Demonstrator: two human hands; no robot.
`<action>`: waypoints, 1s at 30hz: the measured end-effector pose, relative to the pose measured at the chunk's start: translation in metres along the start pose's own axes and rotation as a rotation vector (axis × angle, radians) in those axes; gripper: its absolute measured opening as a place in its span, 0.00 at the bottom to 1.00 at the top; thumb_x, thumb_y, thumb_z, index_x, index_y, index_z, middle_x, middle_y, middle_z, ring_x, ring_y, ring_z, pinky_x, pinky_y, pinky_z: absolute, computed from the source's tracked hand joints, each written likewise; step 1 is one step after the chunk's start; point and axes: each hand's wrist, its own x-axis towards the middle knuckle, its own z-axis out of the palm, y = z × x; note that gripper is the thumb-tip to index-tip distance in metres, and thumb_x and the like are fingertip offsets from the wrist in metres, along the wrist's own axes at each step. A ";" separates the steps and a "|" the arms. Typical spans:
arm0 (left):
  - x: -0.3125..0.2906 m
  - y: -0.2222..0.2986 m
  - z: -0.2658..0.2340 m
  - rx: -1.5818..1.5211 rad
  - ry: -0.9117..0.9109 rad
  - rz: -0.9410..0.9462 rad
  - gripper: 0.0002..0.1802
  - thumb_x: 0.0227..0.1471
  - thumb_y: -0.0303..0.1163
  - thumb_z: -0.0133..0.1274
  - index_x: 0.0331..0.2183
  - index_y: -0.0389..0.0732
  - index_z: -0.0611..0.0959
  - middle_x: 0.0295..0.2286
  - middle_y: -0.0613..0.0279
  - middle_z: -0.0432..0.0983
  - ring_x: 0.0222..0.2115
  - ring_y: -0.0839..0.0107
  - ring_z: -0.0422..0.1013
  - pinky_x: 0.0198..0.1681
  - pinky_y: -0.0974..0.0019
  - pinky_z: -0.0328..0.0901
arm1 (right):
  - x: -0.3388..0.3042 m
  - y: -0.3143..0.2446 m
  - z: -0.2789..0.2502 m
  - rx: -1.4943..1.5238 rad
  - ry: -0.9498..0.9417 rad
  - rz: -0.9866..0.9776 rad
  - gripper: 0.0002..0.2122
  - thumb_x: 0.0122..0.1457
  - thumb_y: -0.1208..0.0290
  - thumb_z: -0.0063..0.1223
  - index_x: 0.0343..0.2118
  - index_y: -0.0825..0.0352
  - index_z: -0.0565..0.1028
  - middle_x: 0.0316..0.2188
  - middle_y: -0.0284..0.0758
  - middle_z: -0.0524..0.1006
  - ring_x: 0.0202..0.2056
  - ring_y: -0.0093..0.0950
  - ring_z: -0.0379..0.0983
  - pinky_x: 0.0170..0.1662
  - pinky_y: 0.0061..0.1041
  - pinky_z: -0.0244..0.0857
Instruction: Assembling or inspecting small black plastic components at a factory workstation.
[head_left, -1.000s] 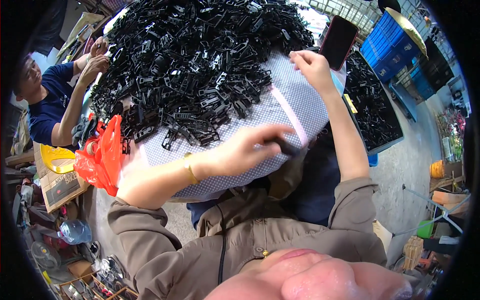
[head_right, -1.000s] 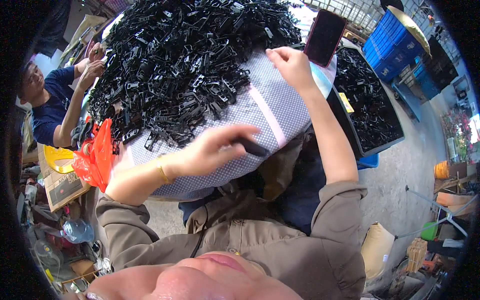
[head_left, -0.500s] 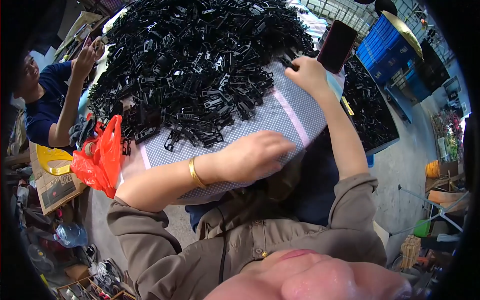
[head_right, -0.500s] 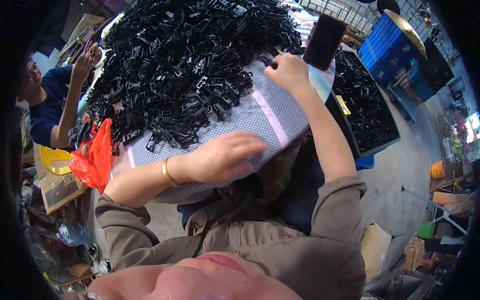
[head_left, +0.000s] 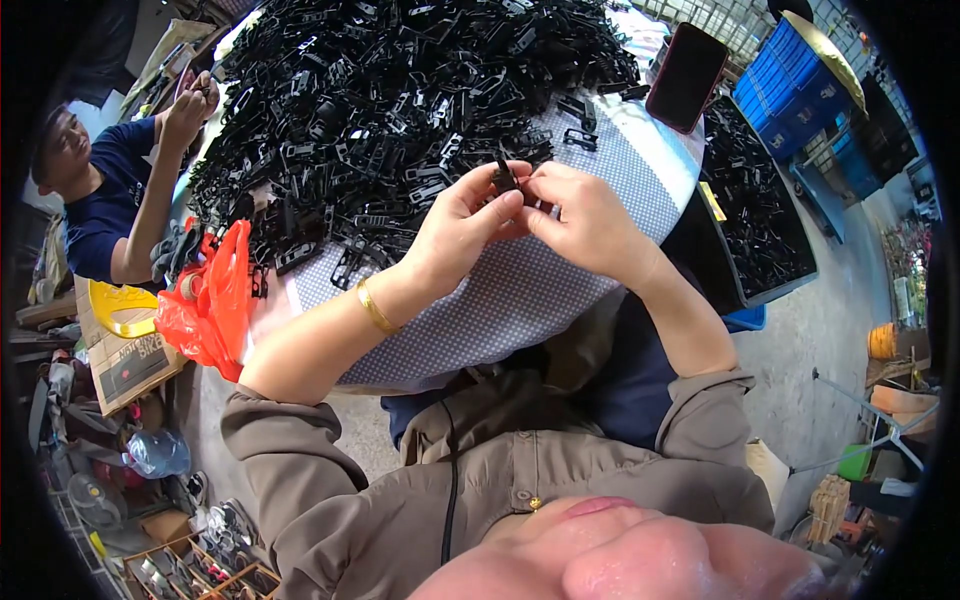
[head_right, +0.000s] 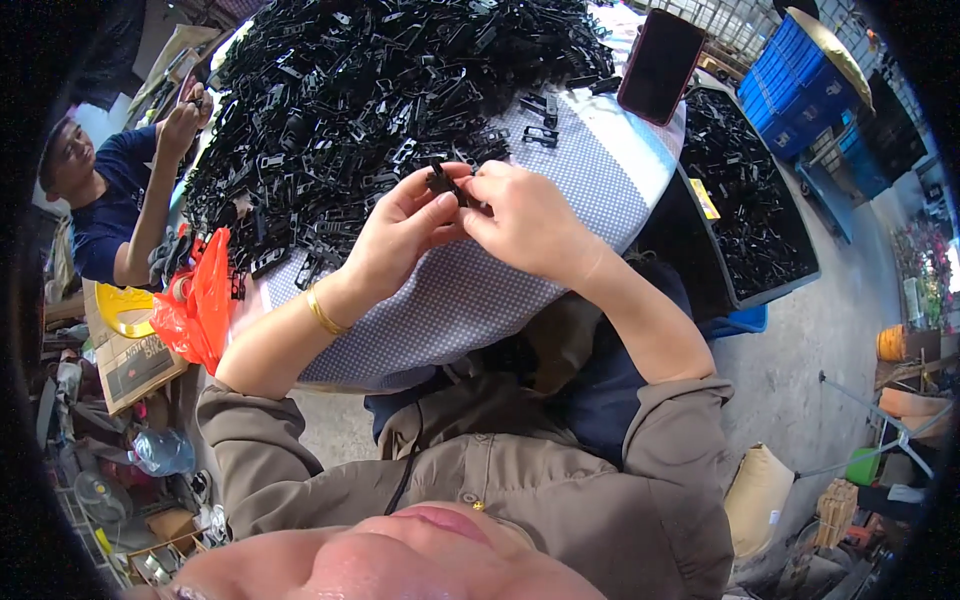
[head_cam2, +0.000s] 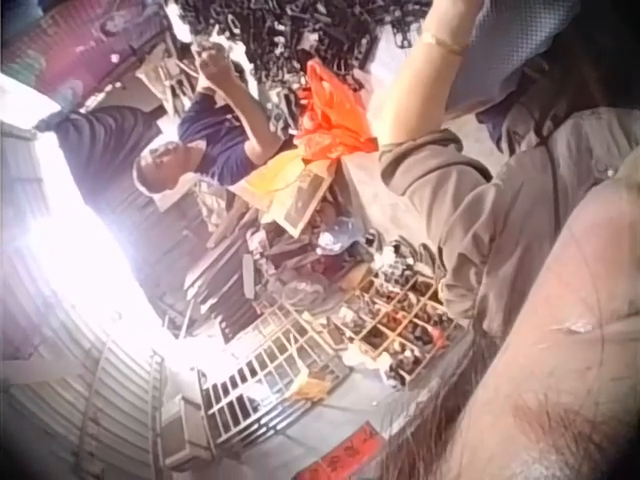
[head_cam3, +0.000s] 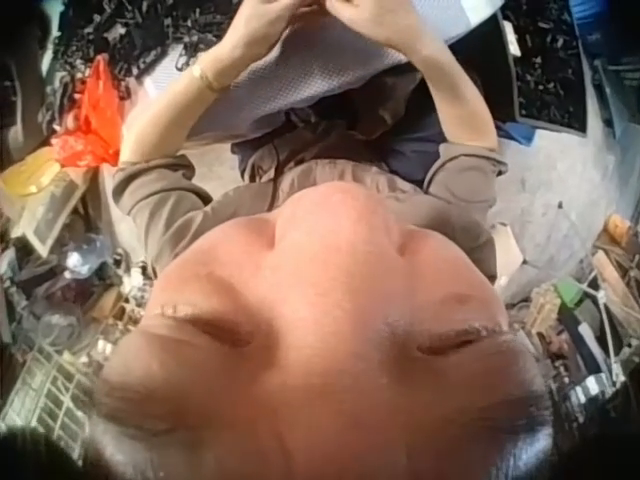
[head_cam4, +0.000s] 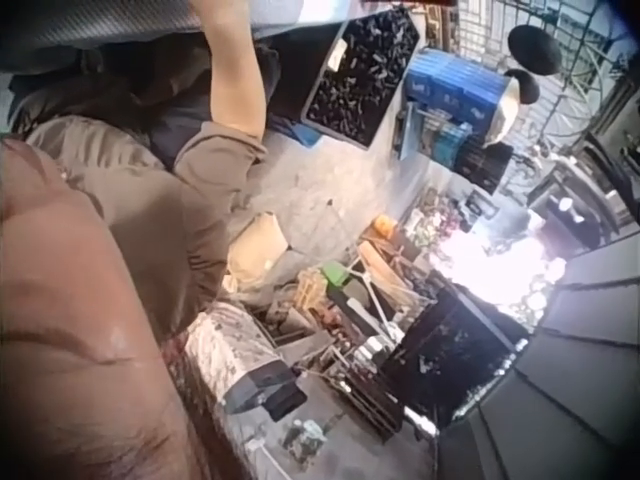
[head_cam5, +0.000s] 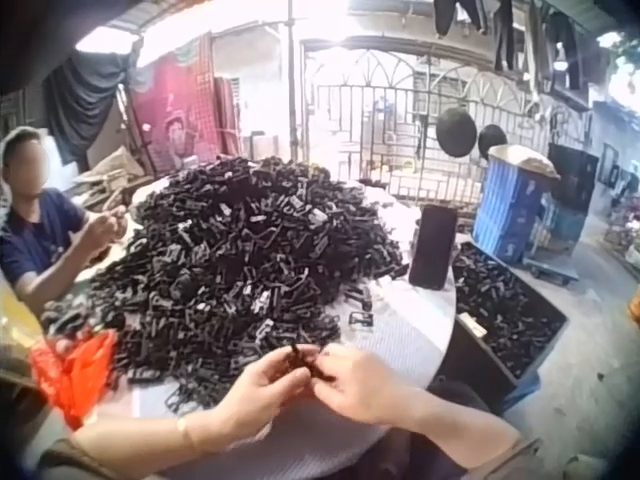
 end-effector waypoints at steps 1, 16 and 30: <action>0.000 0.001 0.000 0.004 0.003 -0.005 0.19 0.55 0.30 0.45 0.49 0.38 0.67 0.40 0.60 0.71 0.39 0.75 0.69 0.42 0.69 0.68 | 0.000 -0.005 -0.003 -0.243 -0.013 0.004 0.13 0.48 0.68 0.55 0.36 0.69 0.75 0.27 0.35 0.74 0.24 0.27 0.69 0.30 0.26 0.65; -0.004 0.017 0.005 0.518 0.016 0.084 0.18 0.51 0.24 0.48 0.45 0.32 0.69 0.28 0.56 0.74 0.26 0.77 0.72 0.26 0.75 0.67 | -0.004 0.007 -0.012 0.256 0.104 0.042 0.13 0.48 0.78 0.57 0.38 0.71 0.74 0.32 0.39 0.76 0.32 0.24 0.76 0.34 0.18 0.68; 0.000 0.022 -0.002 -0.125 0.094 -0.094 0.17 0.49 0.22 0.50 0.43 0.30 0.73 0.34 0.52 0.74 0.32 0.68 0.74 0.40 0.69 0.70 | -0.012 0.000 -0.010 -0.342 0.349 -0.362 0.09 0.49 0.76 0.56 0.35 0.70 0.74 0.26 0.36 0.75 0.27 0.25 0.73 0.29 0.20 0.67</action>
